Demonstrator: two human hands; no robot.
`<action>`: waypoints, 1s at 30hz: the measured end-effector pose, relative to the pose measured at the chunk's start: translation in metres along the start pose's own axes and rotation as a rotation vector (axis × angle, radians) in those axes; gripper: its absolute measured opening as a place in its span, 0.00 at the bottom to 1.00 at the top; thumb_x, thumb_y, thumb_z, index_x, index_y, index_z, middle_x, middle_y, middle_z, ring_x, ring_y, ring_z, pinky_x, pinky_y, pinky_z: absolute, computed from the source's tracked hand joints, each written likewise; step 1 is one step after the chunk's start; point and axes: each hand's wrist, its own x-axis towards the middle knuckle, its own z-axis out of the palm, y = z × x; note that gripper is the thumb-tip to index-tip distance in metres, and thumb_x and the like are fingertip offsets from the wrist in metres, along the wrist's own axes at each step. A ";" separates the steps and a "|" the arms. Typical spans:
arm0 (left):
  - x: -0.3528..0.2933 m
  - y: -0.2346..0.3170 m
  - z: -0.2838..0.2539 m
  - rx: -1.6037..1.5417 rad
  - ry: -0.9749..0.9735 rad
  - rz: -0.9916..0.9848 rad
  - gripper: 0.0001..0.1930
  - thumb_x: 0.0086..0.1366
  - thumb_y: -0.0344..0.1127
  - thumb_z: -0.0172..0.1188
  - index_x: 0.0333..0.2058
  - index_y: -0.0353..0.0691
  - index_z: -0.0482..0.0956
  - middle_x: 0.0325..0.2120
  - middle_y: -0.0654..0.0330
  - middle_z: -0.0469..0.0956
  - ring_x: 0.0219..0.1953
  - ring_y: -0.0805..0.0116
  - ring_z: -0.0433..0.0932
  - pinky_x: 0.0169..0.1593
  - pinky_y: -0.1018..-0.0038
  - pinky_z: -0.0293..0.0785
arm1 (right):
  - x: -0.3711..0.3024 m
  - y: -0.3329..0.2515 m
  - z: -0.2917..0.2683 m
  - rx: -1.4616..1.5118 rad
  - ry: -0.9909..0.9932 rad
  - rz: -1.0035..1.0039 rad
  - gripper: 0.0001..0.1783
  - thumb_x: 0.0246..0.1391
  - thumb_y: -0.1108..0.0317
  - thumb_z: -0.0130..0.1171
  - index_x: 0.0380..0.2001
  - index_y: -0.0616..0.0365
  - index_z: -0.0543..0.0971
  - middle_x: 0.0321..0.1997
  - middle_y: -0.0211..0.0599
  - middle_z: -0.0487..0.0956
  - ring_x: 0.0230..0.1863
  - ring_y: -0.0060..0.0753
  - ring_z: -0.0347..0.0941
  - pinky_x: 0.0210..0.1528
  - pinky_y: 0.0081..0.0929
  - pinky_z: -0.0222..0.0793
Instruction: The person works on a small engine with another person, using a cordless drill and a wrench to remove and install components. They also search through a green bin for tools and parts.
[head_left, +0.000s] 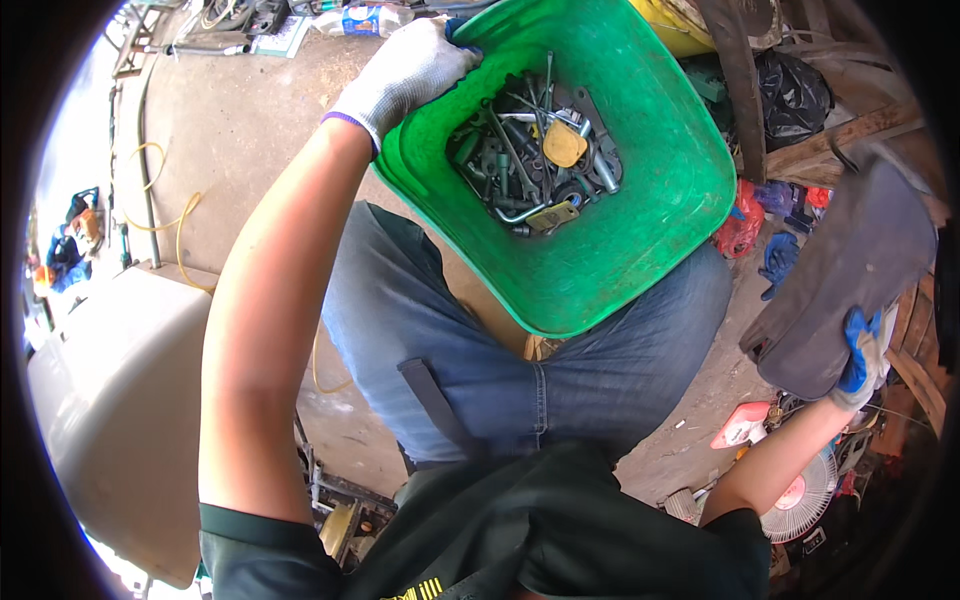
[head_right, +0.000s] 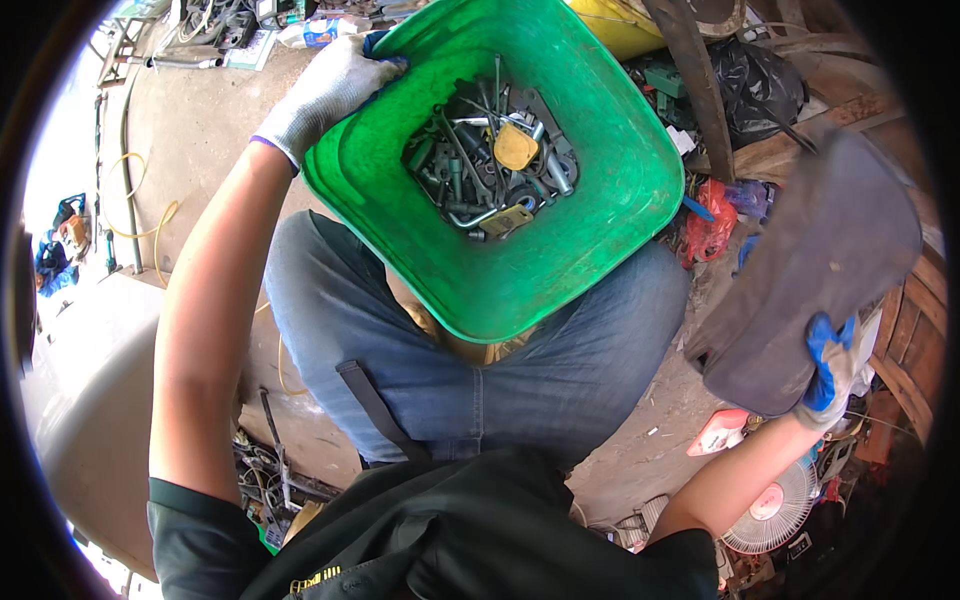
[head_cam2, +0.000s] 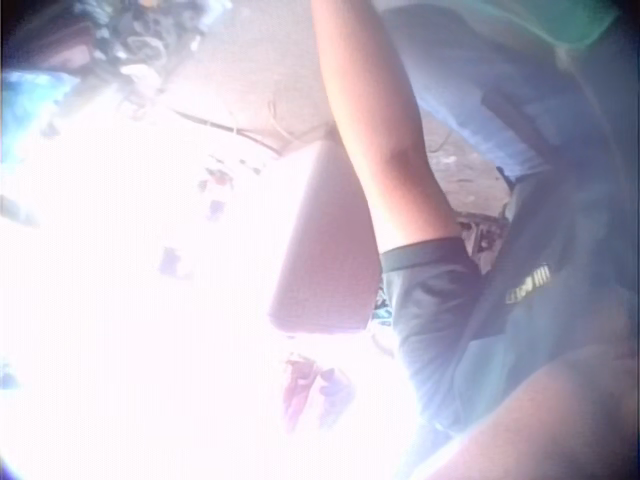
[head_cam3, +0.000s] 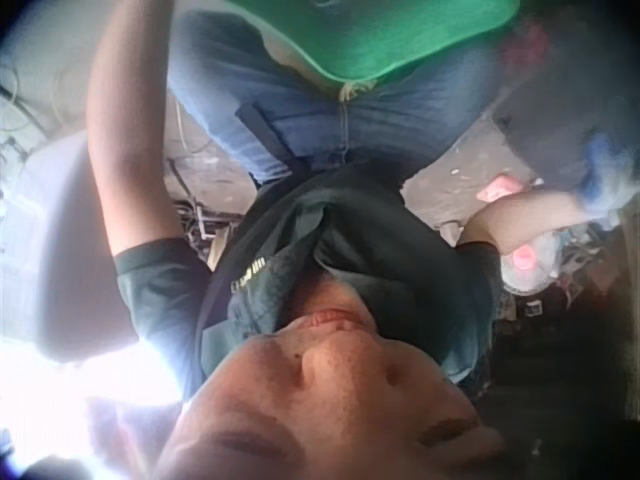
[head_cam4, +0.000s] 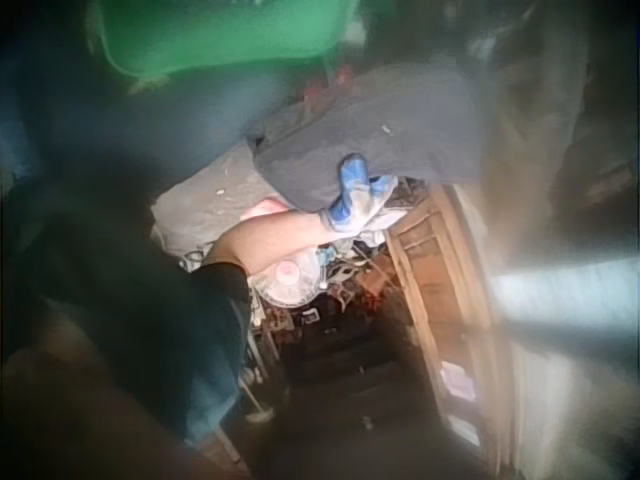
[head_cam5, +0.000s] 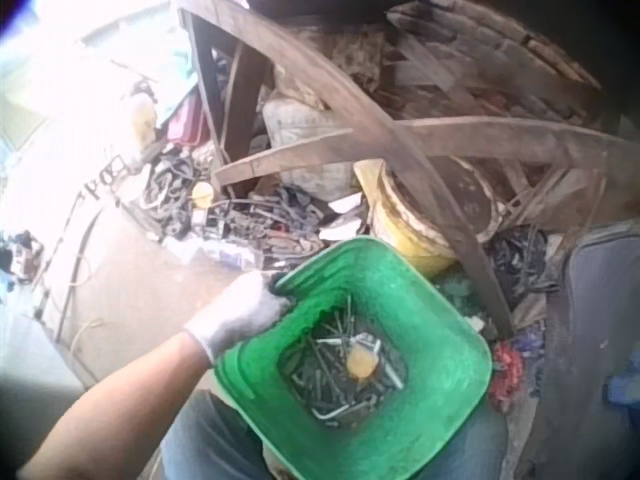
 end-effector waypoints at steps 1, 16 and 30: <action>0.000 0.001 0.000 0.058 0.007 0.018 0.21 0.62 0.45 0.63 0.45 0.30 0.80 0.34 0.45 0.83 0.37 0.57 0.83 0.42 0.64 0.77 | -0.003 0.034 -0.024 -0.031 0.241 0.008 0.35 0.52 0.66 0.65 0.62 0.70 0.68 0.58 0.43 0.76 0.54 0.34 0.74 0.61 0.29 0.67; -0.009 0.019 -0.010 0.147 -0.058 -0.051 0.14 0.61 0.39 0.59 0.36 0.34 0.83 0.23 0.49 0.82 0.26 0.60 0.81 0.32 0.63 0.75 | 0.000 0.502 0.057 0.550 0.125 0.805 0.26 0.57 0.61 0.64 0.55 0.62 0.75 0.49 0.36 0.80 0.48 0.33 0.75 0.55 0.32 0.69; -0.009 0.009 -0.008 -0.084 -0.007 0.096 0.14 0.61 0.36 0.56 0.43 0.38 0.82 0.35 0.41 0.82 0.39 0.48 0.83 0.44 0.59 0.76 | 0.049 -0.021 0.168 -0.748 -0.148 -0.701 0.19 0.55 0.60 0.64 0.47 0.60 0.81 0.39 0.45 0.84 0.42 0.42 0.81 0.48 0.38 0.76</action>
